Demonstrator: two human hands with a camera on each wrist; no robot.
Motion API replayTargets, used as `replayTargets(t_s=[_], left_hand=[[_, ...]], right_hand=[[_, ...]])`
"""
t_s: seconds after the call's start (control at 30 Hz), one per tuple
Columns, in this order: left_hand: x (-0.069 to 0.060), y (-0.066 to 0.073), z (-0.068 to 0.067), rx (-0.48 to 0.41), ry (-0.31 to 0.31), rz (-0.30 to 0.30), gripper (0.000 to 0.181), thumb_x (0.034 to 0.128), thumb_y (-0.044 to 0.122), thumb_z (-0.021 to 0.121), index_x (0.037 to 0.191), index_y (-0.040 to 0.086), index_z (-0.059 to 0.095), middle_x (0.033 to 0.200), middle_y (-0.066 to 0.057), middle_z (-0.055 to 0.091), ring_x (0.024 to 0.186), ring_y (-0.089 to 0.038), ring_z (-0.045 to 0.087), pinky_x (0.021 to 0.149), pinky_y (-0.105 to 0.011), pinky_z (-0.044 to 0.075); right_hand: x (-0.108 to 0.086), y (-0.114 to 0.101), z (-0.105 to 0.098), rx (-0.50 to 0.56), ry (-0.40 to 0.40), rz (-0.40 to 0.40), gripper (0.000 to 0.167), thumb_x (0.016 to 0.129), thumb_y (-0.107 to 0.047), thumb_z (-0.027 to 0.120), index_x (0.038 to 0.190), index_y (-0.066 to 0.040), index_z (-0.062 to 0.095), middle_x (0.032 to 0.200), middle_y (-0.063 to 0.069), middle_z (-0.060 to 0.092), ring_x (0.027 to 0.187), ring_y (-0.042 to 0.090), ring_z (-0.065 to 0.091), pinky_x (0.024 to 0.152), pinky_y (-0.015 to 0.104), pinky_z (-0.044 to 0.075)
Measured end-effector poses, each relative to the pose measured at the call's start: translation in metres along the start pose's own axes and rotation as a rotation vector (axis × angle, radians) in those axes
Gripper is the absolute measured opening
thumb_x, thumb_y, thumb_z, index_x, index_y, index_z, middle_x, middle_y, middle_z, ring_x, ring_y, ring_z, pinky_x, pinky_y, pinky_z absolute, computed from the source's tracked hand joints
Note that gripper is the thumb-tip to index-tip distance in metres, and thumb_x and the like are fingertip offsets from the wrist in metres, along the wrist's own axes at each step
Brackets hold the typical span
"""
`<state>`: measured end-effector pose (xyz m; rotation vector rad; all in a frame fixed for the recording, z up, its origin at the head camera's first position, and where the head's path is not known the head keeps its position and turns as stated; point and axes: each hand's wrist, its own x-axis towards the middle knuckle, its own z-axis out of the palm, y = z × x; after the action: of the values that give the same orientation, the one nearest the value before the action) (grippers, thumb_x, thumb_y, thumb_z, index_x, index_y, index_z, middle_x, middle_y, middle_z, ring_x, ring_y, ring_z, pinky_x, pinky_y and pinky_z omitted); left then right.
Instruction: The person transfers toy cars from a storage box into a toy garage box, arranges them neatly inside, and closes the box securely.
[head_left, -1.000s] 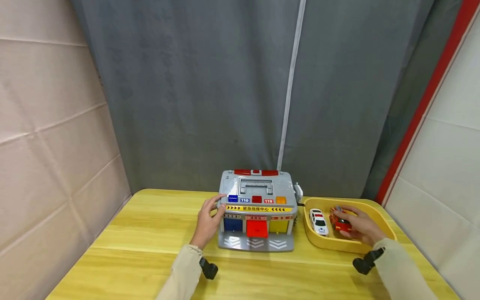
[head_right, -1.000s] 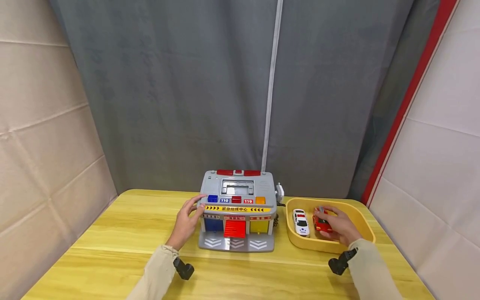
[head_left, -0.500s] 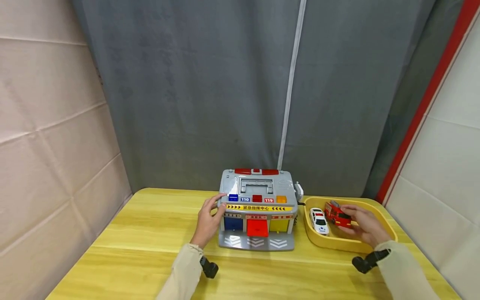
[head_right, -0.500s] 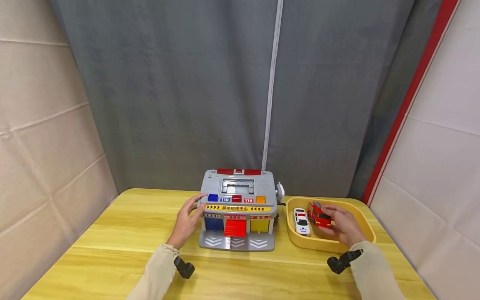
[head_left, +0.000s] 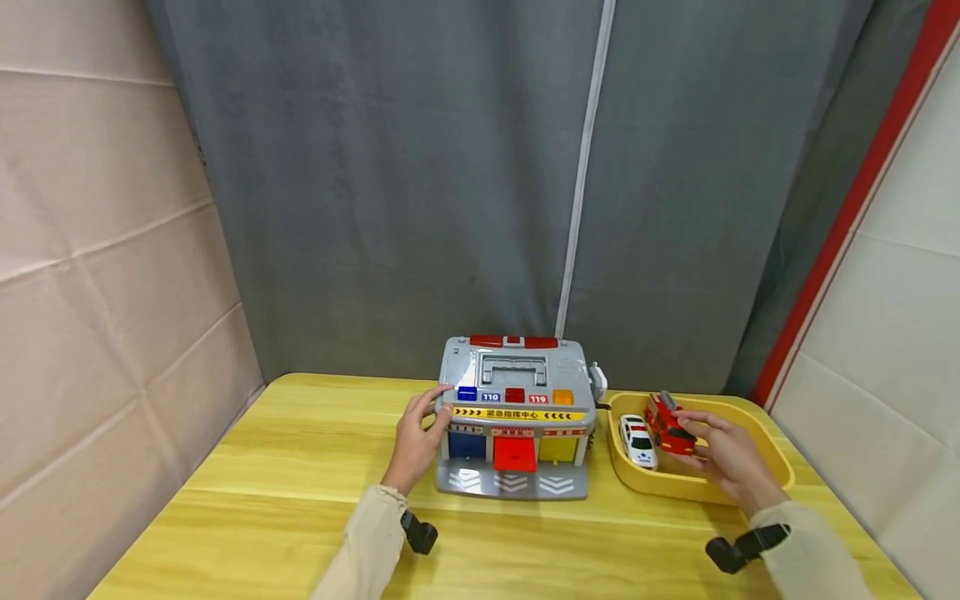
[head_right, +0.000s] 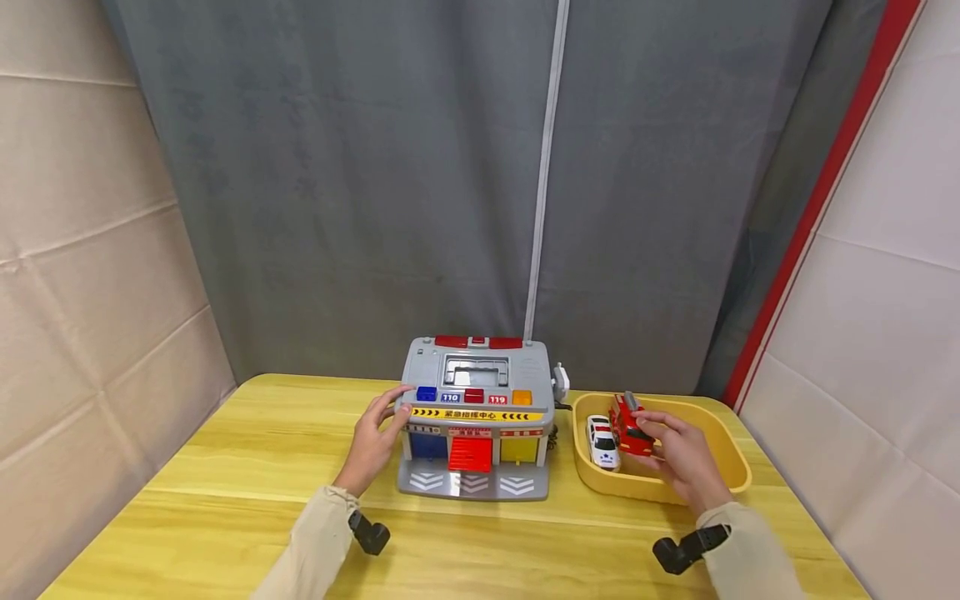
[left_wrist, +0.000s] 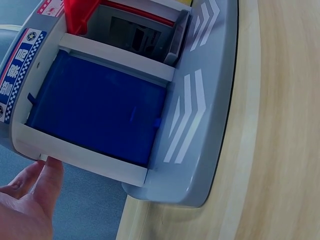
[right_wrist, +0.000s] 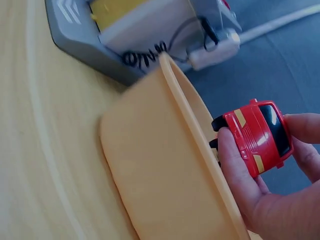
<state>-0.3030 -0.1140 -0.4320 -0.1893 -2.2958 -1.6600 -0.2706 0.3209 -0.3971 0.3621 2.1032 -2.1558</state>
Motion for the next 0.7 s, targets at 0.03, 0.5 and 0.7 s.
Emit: replayTargets(t_s=[0.03, 0.5, 0.7], left_hand=[[0.0, 0.0, 0.0, 0.001, 0.001, 0.001, 0.034, 0.1018, 0.032, 0.057, 0.135, 0.026, 0.061, 0.141, -0.013, 0.052, 0.126, -0.036, 0.057, 0.107, -0.054, 0.052], [0.0, 0.001, -0.001, -0.01, -0.001, -0.001, 0.035, 0.1015, 0.033, 0.058, 0.135, 0.027, 0.061, 0.14, -0.013, 0.052, 0.127, -0.036, 0.057, 0.106, -0.053, 0.053], [0.0, 0.0, 0.0, -0.004, -0.006, -0.006, 0.035, 0.1018, 0.034, 0.057, 0.136, 0.026, 0.061, 0.141, -0.013, 0.052, 0.128, -0.037, 0.056, 0.106, -0.053, 0.053]], right_hand=[[-0.002, 0.0, 0.002, -0.001, -0.002, -0.004, 0.022, 0.105, -0.028, 0.051, 0.112, -0.032, 0.071, 0.163, 0.028, 0.014, 0.094, 0.014, 0.061, 0.089, 0.036, 0.063], [-0.025, 0.006, 0.023, -0.046, -0.044, -0.096, 0.018, 0.102, -0.021, 0.057, 0.111, -0.027, 0.071, 0.141, 0.016, 0.048, 0.098, 0.013, 0.064, 0.088, 0.037, 0.064], [-0.032, 0.009, 0.03, -0.071, -0.009, -0.107, 0.014, 0.099, -0.025, 0.064, 0.104, -0.034, 0.074, 0.106, -0.015, 0.063, 0.092, 0.006, 0.067, 0.084, 0.028, 0.063]])
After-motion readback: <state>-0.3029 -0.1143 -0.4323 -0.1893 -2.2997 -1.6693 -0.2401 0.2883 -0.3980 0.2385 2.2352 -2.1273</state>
